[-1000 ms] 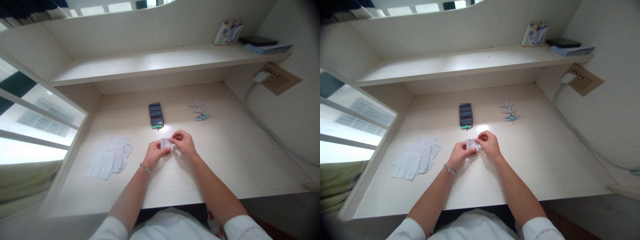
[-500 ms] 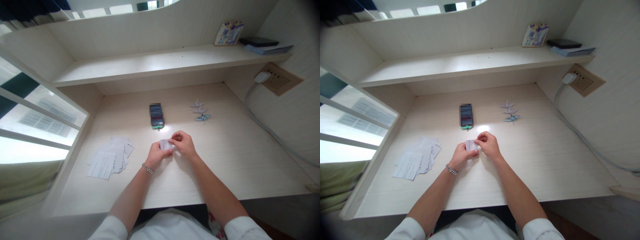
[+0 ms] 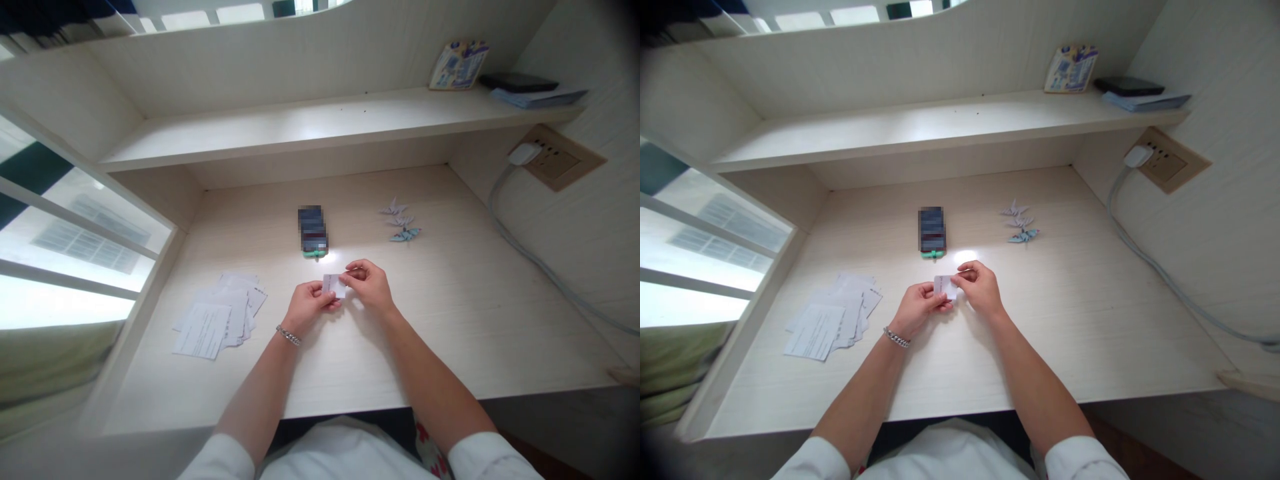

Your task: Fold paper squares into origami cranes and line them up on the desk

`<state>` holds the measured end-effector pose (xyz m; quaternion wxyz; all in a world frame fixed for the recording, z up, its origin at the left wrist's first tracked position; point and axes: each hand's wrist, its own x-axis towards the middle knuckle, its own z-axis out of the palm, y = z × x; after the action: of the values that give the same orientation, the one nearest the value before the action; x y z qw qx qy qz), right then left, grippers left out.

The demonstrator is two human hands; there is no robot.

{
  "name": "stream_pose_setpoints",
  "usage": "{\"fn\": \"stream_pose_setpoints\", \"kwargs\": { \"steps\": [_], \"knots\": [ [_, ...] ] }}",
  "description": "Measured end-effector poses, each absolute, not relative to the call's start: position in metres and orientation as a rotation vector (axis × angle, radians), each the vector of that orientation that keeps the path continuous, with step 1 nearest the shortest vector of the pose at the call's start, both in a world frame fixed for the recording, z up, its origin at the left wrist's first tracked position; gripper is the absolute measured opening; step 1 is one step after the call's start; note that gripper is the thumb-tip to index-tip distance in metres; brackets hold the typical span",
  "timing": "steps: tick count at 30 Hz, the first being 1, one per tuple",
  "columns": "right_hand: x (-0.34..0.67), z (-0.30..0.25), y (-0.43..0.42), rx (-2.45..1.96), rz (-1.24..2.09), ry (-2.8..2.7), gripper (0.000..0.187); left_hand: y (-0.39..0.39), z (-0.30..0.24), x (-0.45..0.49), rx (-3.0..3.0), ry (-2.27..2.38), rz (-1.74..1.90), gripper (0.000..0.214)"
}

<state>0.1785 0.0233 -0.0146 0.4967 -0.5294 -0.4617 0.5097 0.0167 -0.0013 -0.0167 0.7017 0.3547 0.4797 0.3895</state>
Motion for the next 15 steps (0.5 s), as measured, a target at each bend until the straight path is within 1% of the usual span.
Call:
{"fn": "stream_pose_setpoints", "kwargs": {
  "steps": [6,15],
  "knots": [
    [0.1779,-0.0173,0.0235,-1.239,1.356,-1.117,0.039,-0.0028,-0.0168,0.0212,0.775,1.075,0.88,0.033],
    [0.1753,-0.0157,0.0214,-1.228,1.384,-1.118,0.038,0.0011,-0.0218,0.0141,0.875,1.155,1.024,0.032]
  ]
}}
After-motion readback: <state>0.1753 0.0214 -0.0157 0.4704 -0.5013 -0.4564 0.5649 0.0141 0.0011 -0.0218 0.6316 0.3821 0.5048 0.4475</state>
